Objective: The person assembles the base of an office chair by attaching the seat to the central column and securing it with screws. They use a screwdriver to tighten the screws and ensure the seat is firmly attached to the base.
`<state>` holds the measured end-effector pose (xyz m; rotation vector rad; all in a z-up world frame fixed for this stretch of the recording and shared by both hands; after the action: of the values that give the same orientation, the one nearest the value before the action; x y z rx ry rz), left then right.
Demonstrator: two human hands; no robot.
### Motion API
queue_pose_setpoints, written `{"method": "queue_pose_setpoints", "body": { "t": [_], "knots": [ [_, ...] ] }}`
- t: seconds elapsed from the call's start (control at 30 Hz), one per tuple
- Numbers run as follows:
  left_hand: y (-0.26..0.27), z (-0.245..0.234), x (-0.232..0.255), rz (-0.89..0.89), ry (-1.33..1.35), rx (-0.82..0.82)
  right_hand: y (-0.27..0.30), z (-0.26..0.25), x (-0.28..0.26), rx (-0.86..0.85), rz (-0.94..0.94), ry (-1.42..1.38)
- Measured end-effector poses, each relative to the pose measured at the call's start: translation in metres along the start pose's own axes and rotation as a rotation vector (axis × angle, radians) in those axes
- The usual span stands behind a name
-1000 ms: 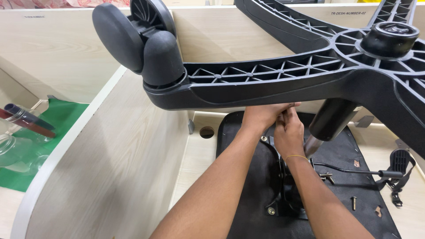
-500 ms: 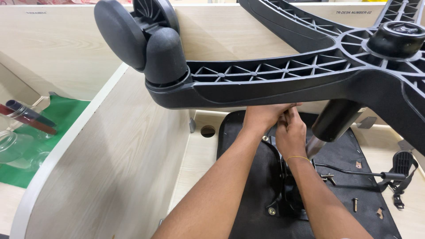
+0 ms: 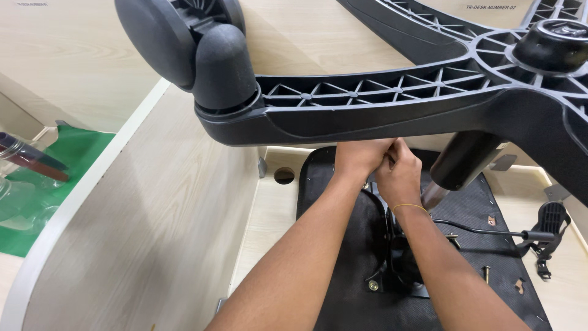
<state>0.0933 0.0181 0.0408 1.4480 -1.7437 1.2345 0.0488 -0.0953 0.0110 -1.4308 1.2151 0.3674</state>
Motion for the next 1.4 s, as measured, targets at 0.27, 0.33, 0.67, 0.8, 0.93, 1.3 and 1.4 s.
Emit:
{"method": "queue_pose_setpoints", "body": {
  "t": [0.27, 0.33, 0.67, 0.8, 0.93, 1.3, 1.4],
  "knots": [
    [-0.025, 0.028, -0.010, 0.232, -0.372, -0.091, -0.005, -0.005, 0.000, 0.137, 0.059, -0.066],
    [-0.031, 0.038, -0.016, 0.272, -0.447, -0.146, -0.008, -0.008, 0.001, 0.158, 0.081, -0.031],
    [-0.031, 0.033, -0.023, 0.131, -0.390, -0.235, -0.007, -0.009, -0.005, 0.134, 0.083, 0.078],
    [-0.020, 0.027, -0.011, 0.066, -0.305, -0.195, -0.004, -0.010, -0.005, 0.093, 0.082, 0.099],
    [-0.014, 0.013, 0.002, 0.236, -0.150, -0.102, -0.005, -0.010, -0.007, 0.125, 0.059, 0.082],
    [-0.010, -0.006, 0.005, 0.220, 0.022, -0.021, -0.011, -0.001, -0.009, 0.072, 0.041, 0.137],
    [-0.009, -0.004, 0.000, 0.116, 0.013, 0.004, -0.009, -0.001, -0.007, 0.080, 0.042, 0.145]
  ]
}}
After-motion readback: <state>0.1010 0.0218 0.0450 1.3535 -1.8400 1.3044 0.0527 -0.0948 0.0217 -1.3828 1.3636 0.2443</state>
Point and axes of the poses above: each hand's wrist, its own y-axis away from the middle knuckle, its own z-axis out of the palm, x = y × z, the point moved 8 cm from there along -y, towards the middle knuckle, and after that the axes turned 8 degrees about -y, right-handed, at the moved point
